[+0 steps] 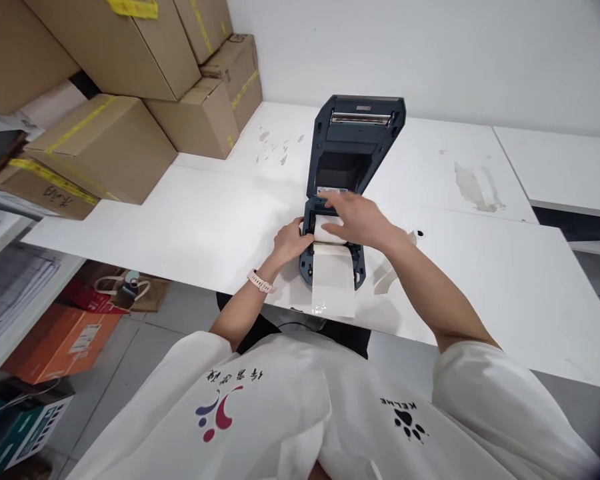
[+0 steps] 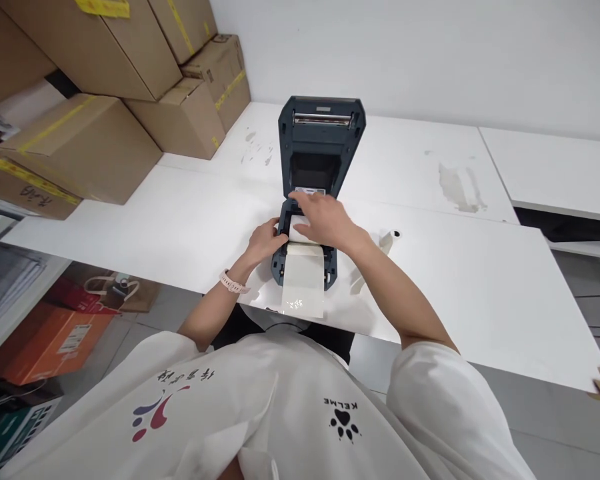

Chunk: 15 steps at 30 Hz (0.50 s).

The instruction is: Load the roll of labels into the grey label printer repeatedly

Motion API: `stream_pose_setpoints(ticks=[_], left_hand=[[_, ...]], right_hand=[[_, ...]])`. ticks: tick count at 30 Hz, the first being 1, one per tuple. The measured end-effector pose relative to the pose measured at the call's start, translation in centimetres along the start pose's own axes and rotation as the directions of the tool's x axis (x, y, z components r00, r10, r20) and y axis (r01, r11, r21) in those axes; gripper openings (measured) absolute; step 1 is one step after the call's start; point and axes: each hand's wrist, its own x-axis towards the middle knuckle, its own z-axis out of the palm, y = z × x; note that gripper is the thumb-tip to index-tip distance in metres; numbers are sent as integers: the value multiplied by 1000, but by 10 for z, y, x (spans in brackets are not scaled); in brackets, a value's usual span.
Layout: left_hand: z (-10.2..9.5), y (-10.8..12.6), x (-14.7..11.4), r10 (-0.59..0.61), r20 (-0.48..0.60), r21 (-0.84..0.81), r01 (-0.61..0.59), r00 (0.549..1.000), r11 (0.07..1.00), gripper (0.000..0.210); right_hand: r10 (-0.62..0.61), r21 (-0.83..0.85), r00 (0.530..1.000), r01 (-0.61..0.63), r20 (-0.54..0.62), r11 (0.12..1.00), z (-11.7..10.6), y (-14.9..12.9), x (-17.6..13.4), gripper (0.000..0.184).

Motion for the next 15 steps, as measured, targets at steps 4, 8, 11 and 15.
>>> stream_pose_setpoints(ticks=[4, 8, 11, 15], left_hand=[[1, 0, 1, 21, 2, 31, -21, 1000, 999, 51], [2, -1, -2, 24, 22, 31, -25, 999, 999, 51], [2, -1, -3, 15, 26, 11, -15, 1000, 1000, 59], [2, -3, -3, 19, 24, 1, -19, 1000, 1000, 62]], right_hand=[[104, 12, 946, -113, 306, 993, 28, 3, 19, 115], [48, 128, 893, -118, 448, 985, 26, 15, 30, 132], [-123, 342, 892, -37, 435, 939, -3, 26, 15, 120], [-136, 504, 964, 3, 227, 864, -52, 52, -23, 102]])
